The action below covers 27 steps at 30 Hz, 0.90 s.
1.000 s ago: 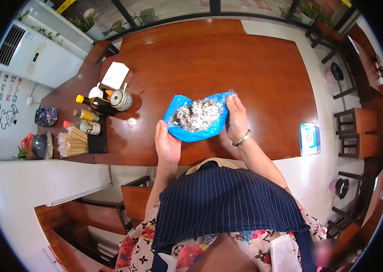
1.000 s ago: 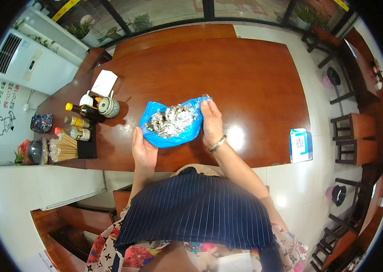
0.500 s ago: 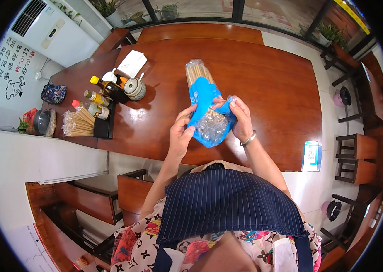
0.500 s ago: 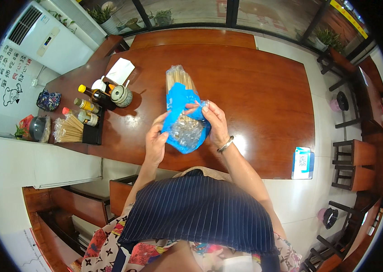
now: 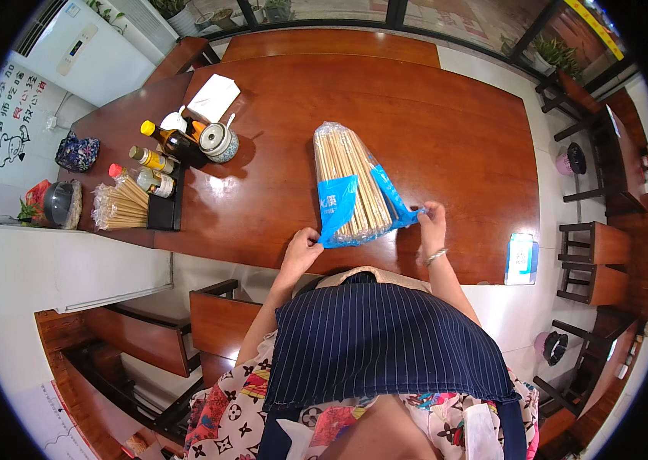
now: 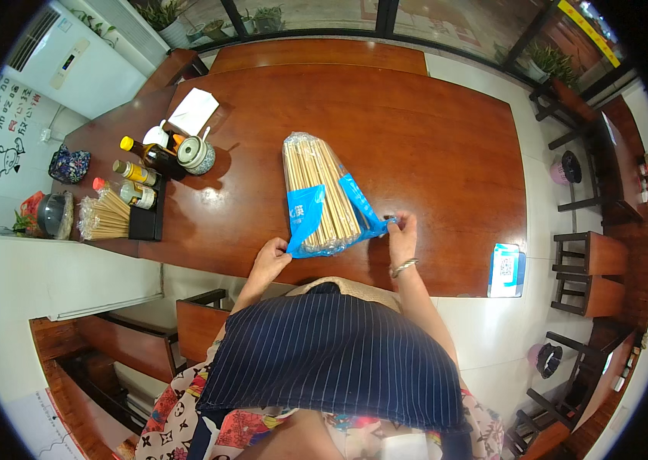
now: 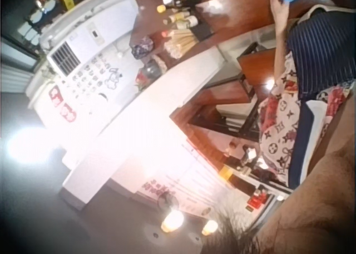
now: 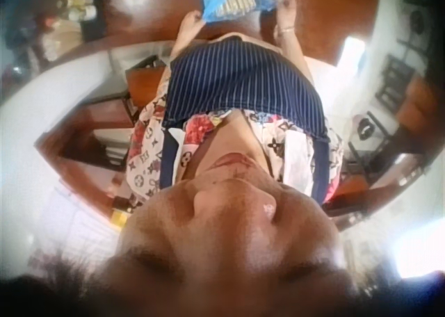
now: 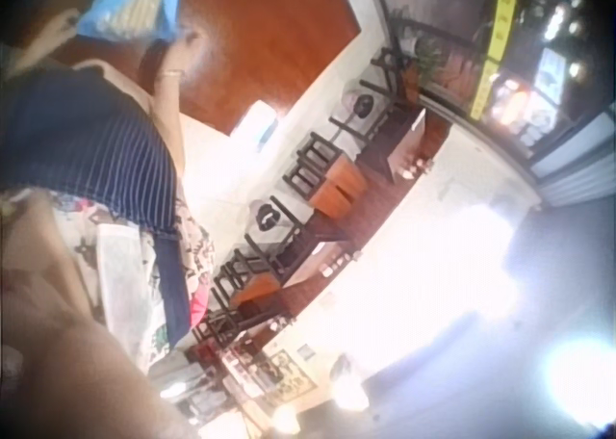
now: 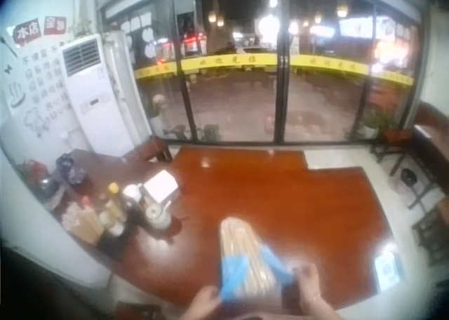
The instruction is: The person unpacks a bundle of disposable chopsticks and distributes them into containers on several tables in a restaurant. They walk between tables, place chopsticks in holders, and briefly inspect a refrigerated display case.
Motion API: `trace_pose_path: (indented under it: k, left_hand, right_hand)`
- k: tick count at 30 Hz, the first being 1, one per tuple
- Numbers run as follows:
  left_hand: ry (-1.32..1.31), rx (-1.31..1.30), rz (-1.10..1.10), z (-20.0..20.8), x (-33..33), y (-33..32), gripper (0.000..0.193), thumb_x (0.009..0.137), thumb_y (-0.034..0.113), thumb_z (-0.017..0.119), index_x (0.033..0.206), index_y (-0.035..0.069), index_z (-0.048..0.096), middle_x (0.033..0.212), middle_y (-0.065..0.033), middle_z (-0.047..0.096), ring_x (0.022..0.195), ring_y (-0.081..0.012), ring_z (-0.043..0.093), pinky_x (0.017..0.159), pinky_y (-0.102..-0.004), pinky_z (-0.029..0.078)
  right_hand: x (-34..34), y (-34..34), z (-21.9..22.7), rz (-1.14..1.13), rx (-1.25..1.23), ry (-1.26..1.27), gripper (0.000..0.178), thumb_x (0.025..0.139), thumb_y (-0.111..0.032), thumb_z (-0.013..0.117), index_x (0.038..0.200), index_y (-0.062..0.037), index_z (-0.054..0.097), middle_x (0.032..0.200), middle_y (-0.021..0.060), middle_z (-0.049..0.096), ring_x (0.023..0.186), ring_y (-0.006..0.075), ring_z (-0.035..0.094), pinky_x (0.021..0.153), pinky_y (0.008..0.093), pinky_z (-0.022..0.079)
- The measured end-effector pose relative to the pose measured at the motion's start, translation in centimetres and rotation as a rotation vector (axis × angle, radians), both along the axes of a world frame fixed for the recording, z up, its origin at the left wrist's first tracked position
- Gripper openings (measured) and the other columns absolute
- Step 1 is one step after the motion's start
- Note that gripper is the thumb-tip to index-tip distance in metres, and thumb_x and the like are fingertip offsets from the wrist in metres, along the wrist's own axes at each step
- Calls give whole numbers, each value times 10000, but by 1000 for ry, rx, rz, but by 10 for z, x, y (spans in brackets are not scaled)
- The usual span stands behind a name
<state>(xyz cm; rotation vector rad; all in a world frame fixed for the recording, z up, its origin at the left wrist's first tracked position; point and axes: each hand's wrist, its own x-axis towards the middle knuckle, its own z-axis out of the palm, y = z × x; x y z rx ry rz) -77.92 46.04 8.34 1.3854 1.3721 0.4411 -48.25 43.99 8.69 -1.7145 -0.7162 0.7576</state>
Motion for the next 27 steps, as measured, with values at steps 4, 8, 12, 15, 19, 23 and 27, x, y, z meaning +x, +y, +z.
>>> trace_pose_path:
  k: [4, 8, 12, 15, 19, 23, 27]
  left_hand:
    - [-79, -31, -28, 29, 9, 10, 499, 692, 83, 602, 1139, -21, 406, 1078, -152, 458, 827, -188, 501, 726, -309, 442]
    - [-60, 42, -81, 53, 23, 14, 681, 689, 147, 649, 1267, -1, 319, 1151, -179, 414, 891, -217, 488, 776, -328, 442]
    - [67, 182, -155, 50, 19, 13, 786, 702, 258, 701, 1326, 45, 273, 1213, -209, 372, 1002, -294, 485, 851, -369, 429]
    - [49, 277, -221, 46, 18, 15, 774, 718, 255, 692, 1331, 61, 262, 1222, -222, 363, 1055, -339, 467, 877, -381, 415]
    - [69, 259, -320, 57, 25, 21, 764, 732, 238, 678, 1335, 63, 243, 1222, -241, 354, 1097, -386, 437, 903, -399, 396]
    - [62, 251, -369, 57, 26, 26, 759, 734, 232, 673, 1333, 57, 241, 1222, -238, 357, 1102, -388, 432, 908, -405, 394]
    - [32, 251, -368, 46, 25, 29, 751, 740, 243, 669, 1335, 59, 249, 1228, -222, 357, 1102, -373, 435, 913, -394, 393]
  right_hand:
    - [-48, 16, 91, 315, 303, -691, 169, 742, 12, 533, 907, -24, 539, 804, 118, 588, 770, 286, 562, 704, 358, 458]
    - [-75, 18, 64, 654, 40, -769, 301, 757, -135, 574, 1017, 5, 516, 979, 201, 555, 869, 367, 548, 762, 426, 455]
    - [-88, 18, 57, 519, -213, -860, 714, 689, -324, 672, 1218, 38, 356, 1173, 281, 440, 1008, 451, 473, 835, 462, 425]
    - [-93, 24, 63, 578, -473, -767, 858, 648, -412, 692, 1264, 34, 294, 1158, 300, 444, 1024, 445, 472, 851, 457, 423]
    - [-103, 35, 69, 572, -522, -786, 663, 666, -327, 655, 1142, 49, 390, 1031, 321, 507, 942, 440, 527, 832, 442, 445]
    - [-97, 46, 55, 549, -612, -768, 464, 661, -216, 611, 995, 57, 438, 977, 326, 525, 892, 435, 551, 805, 433, 460]
    - [-91, 48, 67, 602, -649, -760, 485, 643, -237, 638, 986, 59, 466, 922, 307, 573, 870, 395, 586, 776, 418, 478]
